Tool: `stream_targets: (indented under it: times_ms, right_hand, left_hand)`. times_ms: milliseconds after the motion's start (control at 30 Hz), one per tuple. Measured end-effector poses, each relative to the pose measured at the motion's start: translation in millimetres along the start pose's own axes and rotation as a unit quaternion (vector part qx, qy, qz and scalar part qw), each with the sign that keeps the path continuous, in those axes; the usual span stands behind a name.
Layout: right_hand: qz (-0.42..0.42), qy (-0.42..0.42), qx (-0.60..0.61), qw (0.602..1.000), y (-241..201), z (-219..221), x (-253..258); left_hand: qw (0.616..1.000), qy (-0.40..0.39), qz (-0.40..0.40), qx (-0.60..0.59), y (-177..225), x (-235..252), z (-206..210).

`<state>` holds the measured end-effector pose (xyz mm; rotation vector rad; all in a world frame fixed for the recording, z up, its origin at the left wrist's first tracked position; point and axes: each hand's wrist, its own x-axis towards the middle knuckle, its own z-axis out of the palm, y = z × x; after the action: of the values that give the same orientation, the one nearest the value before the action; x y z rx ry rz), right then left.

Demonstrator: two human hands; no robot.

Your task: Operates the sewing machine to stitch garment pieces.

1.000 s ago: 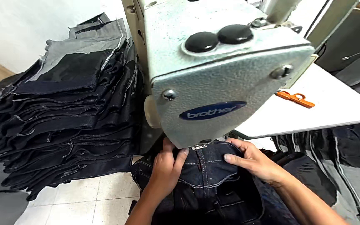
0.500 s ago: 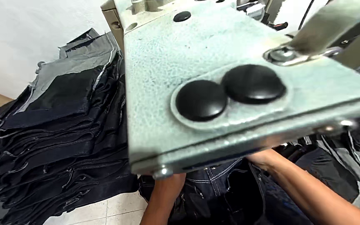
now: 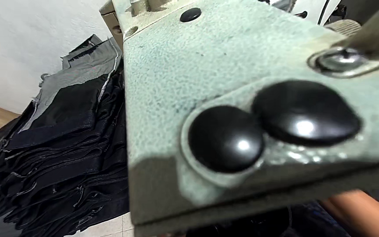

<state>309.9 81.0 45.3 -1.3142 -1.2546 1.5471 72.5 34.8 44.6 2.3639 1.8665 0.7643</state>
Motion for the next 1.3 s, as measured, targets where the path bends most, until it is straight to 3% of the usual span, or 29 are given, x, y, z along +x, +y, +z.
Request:
stream_targets:
  times_ms: [33, 133, 333, 433, 567, 767, 933, 1033, 1100, 1200, 1233, 1300]
  right_hand:
    - [-0.006, -0.003, -0.008, 1.000, -4, 1, 1]
    - [-0.036, -0.017, -0.041, 0.998, -4, -2, 4]
    - [-0.094, 0.000, -0.138, 0.986, 12, -20, -1]
    - [-0.182, 0.068, -0.243, 0.950, 34, -30, -10]
    - [-0.209, 0.091, -0.308, 0.924, 56, -39, -21]
    - [-0.134, 0.122, -0.307, 0.934, 78, -34, -56]
    - [-0.100, 0.089, -0.310, 0.941, 80, -38, -60]
    - [-0.097, 0.070, -0.292, 0.949, 86, -43, -56]
    - [-0.066, 0.049, -0.241, 0.967, 91, -48, -49]
    - [-0.045, 0.047, -0.153, 0.986, 100, -46, -35]
    - [-0.048, 0.052, -0.136, 0.988, 101, -45, -33]
    - [-0.064, 0.078, -0.138, 0.985, 102, -44, -38]
  left_hand:
    - [0.999, -0.045, -0.022, -0.007, 1, 2, -7]
    - [0.998, -0.057, -0.009, -0.005, -4, 0, -10]
    - [0.989, -0.119, -0.081, -0.027, 5, 5, -23]
    - [0.999, -0.028, 0.020, -0.010, -4, -1, -10]
    - [0.999, 0.010, 0.037, -0.022, -3, -2, -4]
    - [0.994, 0.080, 0.033, -0.063, -3, -2, 11]
    - [0.996, 0.071, 0.003, -0.047, 5, -13, 3]
    - [0.988, 0.131, -0.019, -0.075, 9, -61, -8]
    - [0.983, 0.095, -0.054, -0.149, 13, -106, 3]
    - [0.936, -0.069, -0.158, -0.306, 25, -123, 33]
    - [0.914, -0.053, -0.182, -0.358, 29, -116, 44]
    - [0.867, 0.050, -0.207, -0.451, 40, -92, 62]
